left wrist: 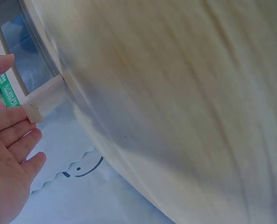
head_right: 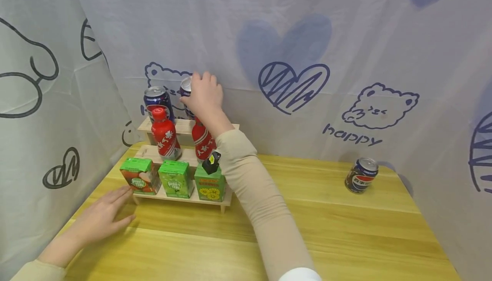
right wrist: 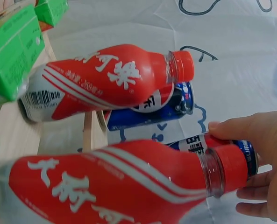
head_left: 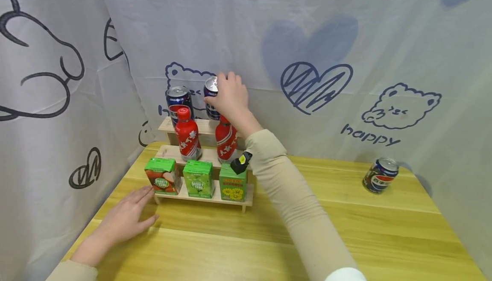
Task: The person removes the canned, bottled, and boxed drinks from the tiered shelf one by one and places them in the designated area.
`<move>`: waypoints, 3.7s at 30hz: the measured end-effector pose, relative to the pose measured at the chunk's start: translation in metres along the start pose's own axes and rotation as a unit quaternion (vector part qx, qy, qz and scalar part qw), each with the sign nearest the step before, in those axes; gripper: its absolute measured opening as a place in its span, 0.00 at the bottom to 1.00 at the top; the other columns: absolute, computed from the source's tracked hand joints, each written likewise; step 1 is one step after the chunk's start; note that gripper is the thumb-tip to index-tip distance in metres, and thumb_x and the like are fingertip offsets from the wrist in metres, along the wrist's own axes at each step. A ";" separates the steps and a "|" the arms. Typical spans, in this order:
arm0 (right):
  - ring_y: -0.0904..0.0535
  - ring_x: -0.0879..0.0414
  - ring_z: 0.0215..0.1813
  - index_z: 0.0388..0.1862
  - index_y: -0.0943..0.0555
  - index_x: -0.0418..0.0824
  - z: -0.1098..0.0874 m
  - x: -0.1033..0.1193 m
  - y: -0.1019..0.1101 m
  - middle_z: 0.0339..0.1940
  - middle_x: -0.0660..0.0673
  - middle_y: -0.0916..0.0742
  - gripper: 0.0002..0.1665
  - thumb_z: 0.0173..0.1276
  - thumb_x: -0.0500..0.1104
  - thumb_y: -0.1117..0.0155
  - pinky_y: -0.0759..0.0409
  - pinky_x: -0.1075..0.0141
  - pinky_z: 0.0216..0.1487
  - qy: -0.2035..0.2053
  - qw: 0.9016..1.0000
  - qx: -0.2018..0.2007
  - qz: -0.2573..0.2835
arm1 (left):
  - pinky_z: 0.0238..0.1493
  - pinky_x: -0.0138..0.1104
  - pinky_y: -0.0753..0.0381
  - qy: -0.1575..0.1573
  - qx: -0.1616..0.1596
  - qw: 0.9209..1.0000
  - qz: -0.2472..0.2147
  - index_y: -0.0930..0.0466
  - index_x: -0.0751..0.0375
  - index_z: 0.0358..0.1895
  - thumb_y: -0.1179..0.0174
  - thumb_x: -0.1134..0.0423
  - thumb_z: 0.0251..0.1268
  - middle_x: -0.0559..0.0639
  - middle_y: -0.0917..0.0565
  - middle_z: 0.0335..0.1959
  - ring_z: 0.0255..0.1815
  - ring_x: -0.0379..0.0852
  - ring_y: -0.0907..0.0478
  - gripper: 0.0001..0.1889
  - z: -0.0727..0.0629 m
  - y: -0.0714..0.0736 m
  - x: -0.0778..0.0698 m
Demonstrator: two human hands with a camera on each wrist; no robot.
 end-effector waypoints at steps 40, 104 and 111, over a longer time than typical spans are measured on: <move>0.33 0.43 0.63 0.67 0.29 0.43 -0.038 -0.127 0.045 0.60 0.36 0.26 0.43 0.56 0.60 0.29 0.20 0.48 0.58 -0.017 0.990 -0.094 0.102 | 0.69 0.59 0.34 -0.003 0.001 1.000 -0.007 0.31 0.75 0.65 0.34 0.48 0.57 0.71 0.31 0.68 0.68 0.68 0.32 0.40 0.002 0.001 0.000; 0.32 0.33 0.60 0.63 0.30 0.32 -0.177 -0.311 -0.020 0.59 0.28 0.26 0.41 0.57 0.51 0.27 0.27 0.37 0.59 -0.064 0.996 -0.037 0.044 | 0.70 0.58 0.34 0.002 0.003 1.000 0.003 0.31 0.76 0.65 0.34 0.50 0.58 0.71 0.30 0.67 0.68 0.67 0.31 0.38 0.003 0.001 -0.001; 0.32 0.32 0.60 0.64 0.31 0.31 -0.180 -0.329 -0.029 0.60 0.27 0.26 0.42 0.57 0.51 0.27 0.28 0.37 0.59 -0.074 0.996 -0.004 0.041 | 0.70 0.59 0.34 0.001 -0.001 1.000 0.001 0.31 0.76 0.65 0.34 0.50 0.57 0.71 0.30 0.67 0.67 0.67 0.31 0.39 0.002 -0.001 0.000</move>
Point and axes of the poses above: each hand's wrist, its own z-axis towards the middle knuckle, its own y-axis out of the back of the hand, x = y × z, the point moved 6 cm from there along z, towards the middle knuckle
